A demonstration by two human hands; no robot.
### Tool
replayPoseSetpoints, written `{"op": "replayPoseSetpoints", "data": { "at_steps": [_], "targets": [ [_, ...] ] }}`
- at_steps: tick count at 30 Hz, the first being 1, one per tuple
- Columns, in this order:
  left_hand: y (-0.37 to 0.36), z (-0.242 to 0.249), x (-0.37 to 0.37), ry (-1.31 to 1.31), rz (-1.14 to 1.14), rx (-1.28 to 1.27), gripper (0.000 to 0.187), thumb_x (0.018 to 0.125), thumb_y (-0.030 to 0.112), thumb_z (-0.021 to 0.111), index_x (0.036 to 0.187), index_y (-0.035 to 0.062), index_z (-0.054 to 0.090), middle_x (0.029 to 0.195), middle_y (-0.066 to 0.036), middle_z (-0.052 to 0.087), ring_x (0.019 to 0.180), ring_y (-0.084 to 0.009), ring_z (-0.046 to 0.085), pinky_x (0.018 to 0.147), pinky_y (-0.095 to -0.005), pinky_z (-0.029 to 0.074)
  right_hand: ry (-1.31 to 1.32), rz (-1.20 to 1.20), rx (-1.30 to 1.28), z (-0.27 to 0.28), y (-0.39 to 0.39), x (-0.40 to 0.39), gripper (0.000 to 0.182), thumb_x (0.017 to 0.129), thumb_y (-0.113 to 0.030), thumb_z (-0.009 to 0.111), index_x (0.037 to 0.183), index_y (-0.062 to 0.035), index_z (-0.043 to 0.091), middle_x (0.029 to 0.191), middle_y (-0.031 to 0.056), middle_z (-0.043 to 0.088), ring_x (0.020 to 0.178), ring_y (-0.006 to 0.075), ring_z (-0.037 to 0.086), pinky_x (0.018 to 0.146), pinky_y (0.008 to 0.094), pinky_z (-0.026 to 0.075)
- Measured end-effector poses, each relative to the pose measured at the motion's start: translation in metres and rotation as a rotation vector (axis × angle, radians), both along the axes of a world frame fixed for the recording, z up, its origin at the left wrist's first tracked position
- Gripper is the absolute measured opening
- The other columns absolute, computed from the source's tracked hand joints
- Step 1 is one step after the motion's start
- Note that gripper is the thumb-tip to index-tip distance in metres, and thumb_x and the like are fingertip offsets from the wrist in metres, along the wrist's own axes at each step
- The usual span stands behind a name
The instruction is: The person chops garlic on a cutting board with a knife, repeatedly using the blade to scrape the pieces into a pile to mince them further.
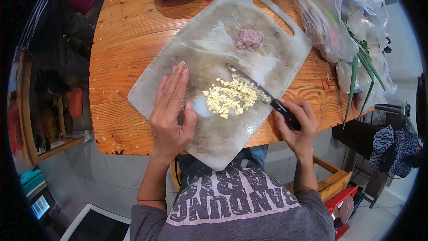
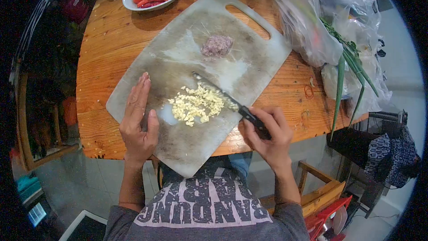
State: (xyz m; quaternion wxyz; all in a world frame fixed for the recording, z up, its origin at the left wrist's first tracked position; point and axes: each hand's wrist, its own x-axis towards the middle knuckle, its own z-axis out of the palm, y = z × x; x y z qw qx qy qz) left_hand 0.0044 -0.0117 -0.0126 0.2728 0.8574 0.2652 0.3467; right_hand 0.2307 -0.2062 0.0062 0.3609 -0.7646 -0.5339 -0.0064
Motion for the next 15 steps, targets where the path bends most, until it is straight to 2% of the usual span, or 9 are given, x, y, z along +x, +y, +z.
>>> {"op": "replayPoseSetpoints", "data": {
  "at_steps": [6,9,12,15],
  "targets": [
    [0.000,0.001,-0.002,0.005,0.006,0.002,0.060,0.084,-0.007,0.049,0.144,-0.0052,0.052,0.149,-0.021,0.053,0.140,-0.0362,0.050,0.117,-0.0513,0.035,-0.150,0.103,0.063,0.004,0.009,-0.008,0.037,0.070,0.002,0.082,0.106,-0.0045,0.077,0.086,0.0077,0.062,0.071,0.0187,0.061,0.058,0.0285,0.049],
    [0.001,0.001,-0.003,-0.027,0.023,0.001,0.059,0.085,-0.006,0.046,0.144,-0.0063,0.051,0.149,-0.022,0.053,0.141,-0.0360,0.049,0.118,-0.0514,0.033,-0.043,0.111,0.088,0.003,0.014,-0.008,0.039,0.069,0.003,0.083,0.107,-0.0042,0.077,0.087,0.0076,0.062,0.071,0.0183,0.061,0.059,0.0282,0.049],
    [0.000,0.000,-0.005,-0.065,0.055,-0.008,0.058,0.087,-0.004,0.043,0.144,-0.0070,0.051,0.149,-0.022,0.052,0.141,-0.0361,0.049,0.118,-0.0514,0.032,0.079,0.189,0.007,0.017,0.013,-0.015,0.039,0.069,0.004,0.084,0.106,-0.0035,0.076,0.088,0.0079,0.063,0.073,0.0180,0.063,0.061,0.0290,0.051],
    [0.001,-0.003,-0.006,-0.089,0.073,-0.017,0.057,0.088,-0.002,0.041,0.145,-0.0071,0.050,0.149,-0.023,0.052,0.141,-0.0363,0.049,0.118,-0.0513,0.032,0.246,0.255,-0.103,0.022,0.006,-0.026,0.032,0.072,0.004,0.082,0.103,0.0016,0.074,0.090,0.0103,0.064,0.079,0.0189,0.064,0.064,0.0276,0.050]
  ]
}}
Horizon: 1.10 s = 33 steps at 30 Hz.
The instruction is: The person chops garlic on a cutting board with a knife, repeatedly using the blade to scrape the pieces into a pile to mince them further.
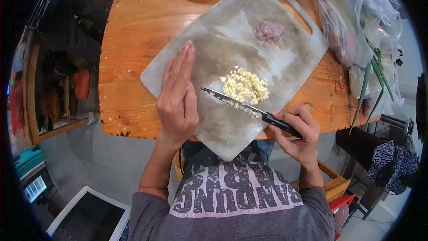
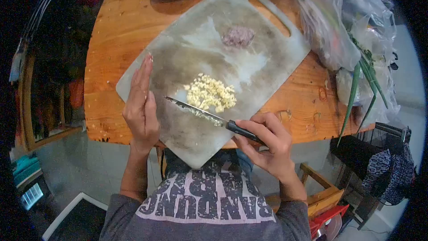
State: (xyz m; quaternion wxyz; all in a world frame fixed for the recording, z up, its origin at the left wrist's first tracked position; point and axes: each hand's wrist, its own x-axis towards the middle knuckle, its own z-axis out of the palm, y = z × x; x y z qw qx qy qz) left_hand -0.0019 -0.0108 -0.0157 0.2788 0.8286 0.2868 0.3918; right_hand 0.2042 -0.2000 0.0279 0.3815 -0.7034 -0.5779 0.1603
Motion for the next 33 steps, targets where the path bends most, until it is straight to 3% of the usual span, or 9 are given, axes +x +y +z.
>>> {"op": "replayPoseSetpoints", "data": {
  "at_steps": [10,17,26,29,33],
  "targets": [
    [0.001,-0.001,0.000,-0.069,0.022,-0.017,0.054,0.091,-0.001,0.039,0.143,-0.0086,0.052,0.147,-0.022,0.055,0.138,-0.0370,0.051,0.118,-0.0499,0.032,-0.102,-0.112,0.083,-0.013,0.000,0.005,0.032,0.072,0.002,0.081,0.104,-0.0011,0.075,0.088,0.0105,0.065,0.076,0.0203,0.065,0.064,0.0294,0.052],
    [0.004,-0.006,-0.001,-0.183,0.054,-0.017,0.053,0.091,0.000,0.039,0.142,-0.0105,0.052,0.145,-0.025,0.056,0.138,-0.0377,0.051,0.118,-0.0475,0.034,0.077,0.148,-0.093,-0.005,-0.022,-0.004,0.031,0.070,0.000,0.082,0.100,-0.0020,0.076,0.087,0.0090,0.063,0.075,0.0186,0.063,0.064,0.0282,0.049],
    [0.005,-0.003,-0.005,-0.223,0.101,-0.042,0.053,0.093,0.003,0.037,0.142,-0.0112,0.051,0.148,-0.026,0.053,0.140,-0.0358,0.050,0.117,-0.0422,0.036,-0.007,0.039,-0.029,-0.002,-0.007,0.007,0.032,0.072,0.000,0.082,0.103,-0.0053,0.076,0.088,0.0083,0.066,0.077,0.0203,0.066,0.064,0.0303,0.052],
    [0.006,-0.006,-0.008,-0.244,0.075,-0.105,0.059,0.092,0.005,0.037,0.148,-0.0091,0.044,0.156,-0.022,0.045,0.148,-0.0318,0.039,0.123,-0.0428,0.025,0.020,0.129,-0.012,-0.002,-0.008,0.008,0.032,0.072,0.000,0.082,0.102,-0.0053,0.076,0.087,0.0089,0.066,0.076,0.0205,0.065,0.063,0.0303,0.051],
    [0.005,-0.004,-0.007,-0.249,0.092,-0.152,0.061,0.090,0.003,0.037,0.150,-0.0096,0.042,0.157,-0.022,0.043,0.149,-0.0318,0.036,0.124,-0.0437,0.023,-0.013,0.105,-0.034,-0.007,-0.007,0.009,0.031,0.072,-0.002,0.083,0.102,-0.0051,0.076,0.086,0.0089,0.064,0.074,0.0206,0.064,0.062,0.0302,0.050]
  ]
}}
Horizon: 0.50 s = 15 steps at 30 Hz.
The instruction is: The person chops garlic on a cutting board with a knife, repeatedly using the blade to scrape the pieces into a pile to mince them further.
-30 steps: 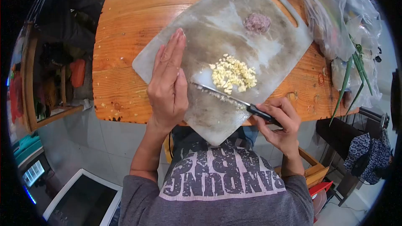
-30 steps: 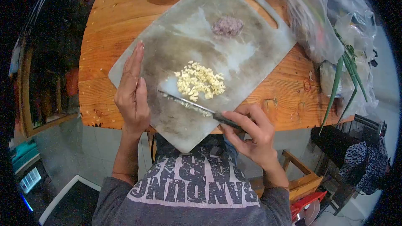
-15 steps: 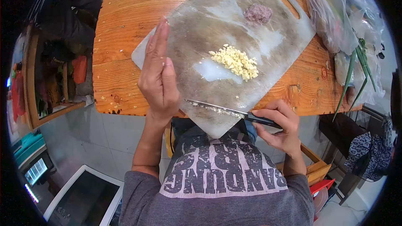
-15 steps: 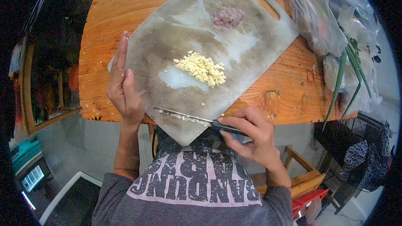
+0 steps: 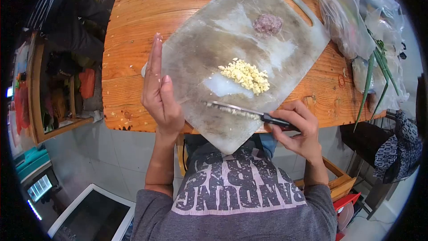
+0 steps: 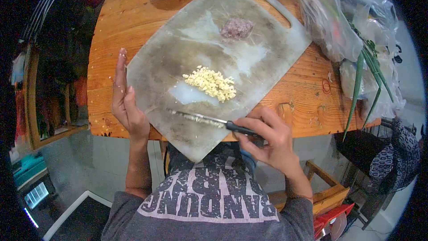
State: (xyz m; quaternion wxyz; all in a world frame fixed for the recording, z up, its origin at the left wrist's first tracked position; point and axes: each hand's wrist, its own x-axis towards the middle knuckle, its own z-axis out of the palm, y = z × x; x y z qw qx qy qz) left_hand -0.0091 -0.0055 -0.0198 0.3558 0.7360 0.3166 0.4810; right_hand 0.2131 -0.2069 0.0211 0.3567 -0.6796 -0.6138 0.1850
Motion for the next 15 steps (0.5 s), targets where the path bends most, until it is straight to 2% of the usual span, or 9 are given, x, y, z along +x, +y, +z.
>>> {"op": "replayPoseSetpoints", "data": {
  "at_steps": [5,8,10,15],
  "targets": [
    [-0.001,0.001,-0.003,0.033,-0.005,0.015,0.062,0.089,0.002,0.037,0.150,-0.0102,0.040,0.158,-0.023,0.041,0.150,-0.0322,0.035,0.124,-0.0446,0.023,-0.103,-0.133,0.087,-0.002,0.011,0.004,0.031,0.072,-0.001,0.081,0.103,-0.0038,0.075,0.086,0.0095,0.062,0.072,0.0212,0.063,0.061,0.0305,0.049],
    [0.000,-0.003,0.000,-0.020,0.032,0.044,0.059,0.090,0.003,0.037,0.146,-0.0109,0.047,0.152,-0.025,0.049,0.143,-0.0348,0.046,0.118,-0.0425,0.034,-0.112,-0.106,0.100,0.002,0.013,-0.005,0.033,0.071,0.000,0.081,0.103,-0.0042,0.075,0.087,0.0091,0.062,0.073,0.0213,0.063,0.061,0.0315,0.050],
    [0.000,-0.002,0.000,-0.015,0.030,0.042,0.059,0.089,0.003,0.037,0.146,-0.0109,0.046,0.152,-0.025,0.048,0.143,-0.0348,0.046,0.118,-0.0425,0.034,-0.019,-0.066,0.061,0.003,0.012,-0.017,0.033,0.070,0.000,0.081,0.103,-0.0047,0.075,0.086,0.0088,0.062,0.074,0.0215,0.063,0.061,0.0325,0.051],
    [-0.001,-0.001,0.001,0.018,-0.007,0.014,0.058,0.089,0.003,0.038,0.145,-0.0099,0.048,0.150,-0.026,0.050,0.142,-0.0364,0.047,0.118,-0.0430,0.034,-0.137,-0.175,0.065,-0.002,0.013,-0.013,0.034,0.071,0.000,0.081,0.104,-0.0049,0.074,0.088,0.0095,0.063,0.077,0.0225,0.064,0.064,0.0321,0.052]
  ]
}}
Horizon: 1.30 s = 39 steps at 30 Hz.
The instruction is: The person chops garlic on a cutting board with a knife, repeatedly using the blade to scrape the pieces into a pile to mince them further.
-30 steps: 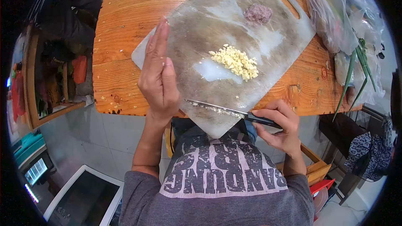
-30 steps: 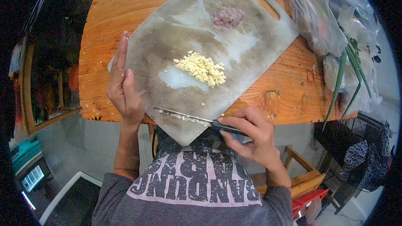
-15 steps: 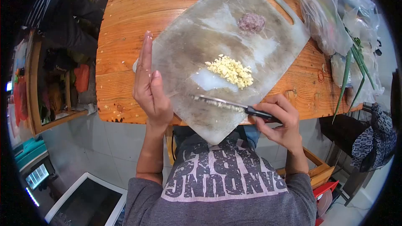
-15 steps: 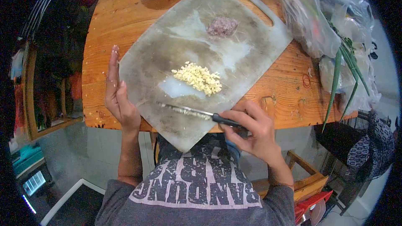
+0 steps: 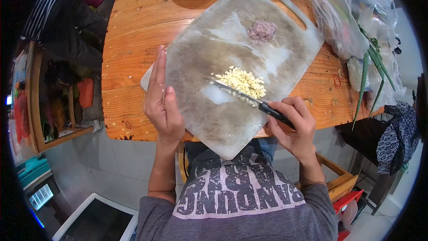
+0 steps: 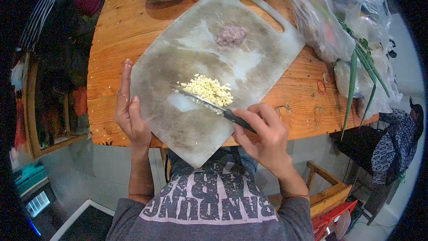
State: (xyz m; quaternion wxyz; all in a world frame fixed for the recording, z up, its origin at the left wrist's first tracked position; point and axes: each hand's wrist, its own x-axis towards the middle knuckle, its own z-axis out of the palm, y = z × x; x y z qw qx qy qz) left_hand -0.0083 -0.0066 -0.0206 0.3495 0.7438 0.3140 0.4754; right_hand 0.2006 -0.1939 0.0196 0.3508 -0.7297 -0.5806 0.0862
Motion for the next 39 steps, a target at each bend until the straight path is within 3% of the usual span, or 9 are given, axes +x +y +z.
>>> {"op": "replayPoseSetpoints", "data": {
  "at_steps": [4,7,8,11,12,23,32,39],
  "targets": [
    [0.001,0.000,0.001,0.048,-0.023,0.030,0.057,0.089,0.002,0.039,0.144,-0.0088,0.050,0.148,-0.025,0.053,0.141,-0.0377,0.048,0.117,-0.0437,0.035,0.141,-0.069,0.062,0.006,-0.003,0.012,0.038,0.073,0.001,0.079,0.110,-0.0044,0.075,0.089,0.0109,0.063,0.076,0.0225,0.063,0.067,0.0318,0.051],
    [0.001,-0.001,0.003,0.059,-0.020,0.053,0.056,0.090,0.002,0.041,0.144,-0.0084,0.051,0.147,-0.025,0.053,0.140,-0.0377,0.049,0.118,-0.0442,0.035,-0.037,-0.001,0.080,0.017,0.006,0.040,0.039,0.074,0.002,0.078,0.112,-0.0056,0.075,0.090,0.0115,0.064,0.080,0.0239,0.063,0.068,0.0329,0.051],
    [0.001,-0.001,0.003,0.063,-0.018,0.058,0.056,0.090,0.002,0.041,0.144,-0.0083,0.051,0.147,-0.025,0.054,0.140,-0.0376,0.049,0.118,-0.0443,0.035,-0.040,-0.018,0.063,0.018,0.014,0.048,0.040,0.073,-0.001,0.078,0.112,-0.0087,0.076,0.093,0.0098,0.065,0.084,0.0240,0.061,0.077,0.0347,0.049],
    [0.001,0.000,0.002,0.068,-0.014,0.058,0.055,0.090,0.002,0.042,0.144,-0.0081,0.051,0.147,-0.024,0.054,0.140,-0.0375,0.049,0.118,-0.0451,0.034,-0.300,0.171,0.014,0.019,0.042,0.080,0.039,0.072,-0.007,0.078,0.111,-0.0130,0.078,0.094,0.0057,0.067,0.088,0.0228,0.060,0.089,0.0373,0.043],
    [0.001,0.001,0.002,0.074,-0.008,0.052,0.055,0.090,0.002,0.042,0.144,-0.0078,0.051,0.147,-0.024,0.054,0.140,-0.0372,0.049,0.118,-0.0454,0.034,-0.314,0.237,0.000,0.017,0.051,0.087,0.038,0.071,-0.010,0.078,0.109,-0.0164,0.078,0.095,0.0013,0.067,0.090,0.0216,0.058,0.097,0.0394,0.035],
    [0.001,-0.001,0.002,0.125,-0.003,0.037,0.055,0.090,0.002,0.043,0.144,-0.0047,0.052,0.146,-0.022,0.055,0.139,-0.0359,0.051,0.118,-0.0457,0.035,-0.328,0.507,-0.028,0.015,0.103,0.128,0.038,0.071,-0.013,0.077,0.108,-0.0219,0.080,0.098,-0.0019,0.068,0.094,0.0213,0.057,0.098,0.0416,0.034],
    [0.001,0.003,0.004,0.164,-0.018,0.057,0.056,0.089,0.000,0.043,0.144,-0.0061,0.052,0.146,-0.024,0.055,0.138,-0.0367,0.052,0.116,-0.0428,0.038,-0.319,0.371,0.000,0.019,0.076,0.147,0.044,0.070,-0.004,0.078,0.112,-0.0182,0.079,0.102,0.0004,0.068,0.098,0.0226,0.058,0.096,0.0386,0.040],
    [0.000,0.004,0.006,0.164,-0.025,0.056,0.057,0.087,-0.003,0.042,0.143,-0.0067,0.053,0.146,-0.025,0.055,0.137,-0.0369,0.052,0.116,-0.0427,0.039,-0.318,0.333,0.017,0.002,0.082,0.126,0.042,0.072,-0.007,0.077,0.112,-0.0167,0.078,0.101,0.0023,0.069,0.096,0.0235,0.057,0.093,0.0379,0.040]
  ]
}}
